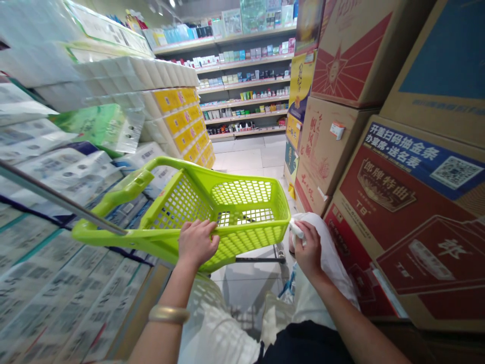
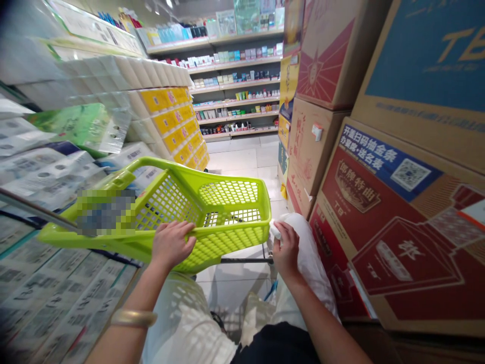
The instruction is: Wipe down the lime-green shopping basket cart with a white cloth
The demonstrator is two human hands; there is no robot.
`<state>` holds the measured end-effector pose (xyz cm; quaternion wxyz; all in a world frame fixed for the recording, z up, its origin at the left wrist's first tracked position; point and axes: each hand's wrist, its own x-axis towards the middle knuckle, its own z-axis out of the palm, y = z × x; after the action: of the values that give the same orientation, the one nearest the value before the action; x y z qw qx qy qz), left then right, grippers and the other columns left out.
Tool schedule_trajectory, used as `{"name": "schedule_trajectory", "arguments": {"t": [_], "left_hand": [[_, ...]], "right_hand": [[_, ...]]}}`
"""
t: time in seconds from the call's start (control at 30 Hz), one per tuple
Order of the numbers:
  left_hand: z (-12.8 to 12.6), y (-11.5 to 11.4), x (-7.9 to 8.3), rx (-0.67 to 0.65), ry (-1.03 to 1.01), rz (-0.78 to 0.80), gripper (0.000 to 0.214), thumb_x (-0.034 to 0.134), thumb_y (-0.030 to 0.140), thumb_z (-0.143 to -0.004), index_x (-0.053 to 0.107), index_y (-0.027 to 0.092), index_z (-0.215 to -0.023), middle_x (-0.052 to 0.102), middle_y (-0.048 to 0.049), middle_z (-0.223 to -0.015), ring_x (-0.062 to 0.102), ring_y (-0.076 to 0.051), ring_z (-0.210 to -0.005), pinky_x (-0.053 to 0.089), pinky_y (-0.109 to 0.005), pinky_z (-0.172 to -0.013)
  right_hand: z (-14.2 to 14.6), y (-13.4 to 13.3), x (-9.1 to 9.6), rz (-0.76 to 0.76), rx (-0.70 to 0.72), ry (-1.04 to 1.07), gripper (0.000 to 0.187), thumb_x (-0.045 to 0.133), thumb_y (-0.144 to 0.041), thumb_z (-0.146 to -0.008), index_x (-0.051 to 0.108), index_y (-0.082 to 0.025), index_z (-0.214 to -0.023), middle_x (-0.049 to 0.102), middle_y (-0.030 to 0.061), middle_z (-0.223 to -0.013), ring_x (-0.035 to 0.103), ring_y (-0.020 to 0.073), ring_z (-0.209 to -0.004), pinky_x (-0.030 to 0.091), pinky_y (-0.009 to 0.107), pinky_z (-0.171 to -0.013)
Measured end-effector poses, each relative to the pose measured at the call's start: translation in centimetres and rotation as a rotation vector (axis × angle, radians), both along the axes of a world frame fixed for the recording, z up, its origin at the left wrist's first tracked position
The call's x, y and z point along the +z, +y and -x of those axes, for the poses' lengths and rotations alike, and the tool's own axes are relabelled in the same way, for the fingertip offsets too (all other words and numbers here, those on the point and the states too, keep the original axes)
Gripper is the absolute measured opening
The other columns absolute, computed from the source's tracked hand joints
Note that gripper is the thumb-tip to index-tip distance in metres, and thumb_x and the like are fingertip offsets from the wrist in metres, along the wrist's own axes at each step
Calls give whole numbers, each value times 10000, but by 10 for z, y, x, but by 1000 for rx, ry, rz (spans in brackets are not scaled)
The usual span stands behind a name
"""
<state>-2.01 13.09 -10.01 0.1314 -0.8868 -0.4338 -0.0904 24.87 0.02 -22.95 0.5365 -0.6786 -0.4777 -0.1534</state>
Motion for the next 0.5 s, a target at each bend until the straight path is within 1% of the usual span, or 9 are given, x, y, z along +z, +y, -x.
{"name": "schedule_trajectory", "arguments": {"t": [0.07, 0.17, 0.27, 0.33, 0.4, 0.47, 0.5], "left_hand": [[2, -1, 0, -3, 10, -7, 225, 469, 266, -781, 675, 236, -867, 720, -51, -865, 618, -276, -904, 378, -441, -832], [5, -2, 0, -4, 32, -18, 212, 469, 268, -788, 667, 236, -856, 724, -42, -869, 622, -273, -909, 378, -440, -832], [6, -3, 0, -3, 50, -23, 200, 469, 273, -797, 662, 242, -838, 723, -33, -857, 624, -267, -894, 377, -439, -834], [6, -4, 0, -2, 62, -26, 198, 468, 275, -801, 661, 242, -834, 722, -32, -855, 625, -266, -888, 377, -438, -830], [6, -5, 0, -4, 65, -28, 195, 474, 274, -797, 661, 241, -838, 720, -36, -863, 625, -265, -892, 377, -433, -828], [8, -6, 1, -7, 62, -29, 186, 481, 271, -792, 660, 242, -830, 716, -41, -853, 625, -263, -893, 378, -428, -826], [9, -6, 1, -10, 58, -28, 180, 484, 270, -790, 660, 243, -822, 713, -42, -842, 624, -262, -891, 378, -426, -825]], "right_hand": [[5, 5, 7, -49, 48, -5, 417, 441, -105, -852, 627, -217, -1208, 657, 104, -1184, 588, 247, -1146, 465, 446, -994], [22, 17, 22, -46, 161, -67, 491, 394, -53, -836, 609, -210, -1249, 669, 94, -1203, 580, 226, -1188, 436, 443, -1055], [57, 33, 38, 10, 266, -137, 502, 384, -27, -835, 601, -182, -1260, 681, 91, -1206, 585, 203, -1187, 415, 408, -1080], [85, 44, 48, 74, 377, -214, 460, 410, -33, -848, 616, -179, -1233, 682, 81, -1217, 588, 192, -1178, 400, 381, -1090], [107, 52, 56, 132, 446, -278, 416, 443, -57, -867, 623, -191, -1217, 686, 68, -1219, 591, 191, -1170, 387, 374, -1091], [116, 55, 61, 179, 470, -301, 402, 462, -64, -874, 619, -206, -1216, 690, 56, -1216, 601, 187, -1154, 366, 374, -1095], [115, 53, 62, 192, 469, -300, 407, 463, -57, -874, 616, -215, -1216, 692, 49, -1214, 607, 181, -1144, 351, 375, -1101]]}}
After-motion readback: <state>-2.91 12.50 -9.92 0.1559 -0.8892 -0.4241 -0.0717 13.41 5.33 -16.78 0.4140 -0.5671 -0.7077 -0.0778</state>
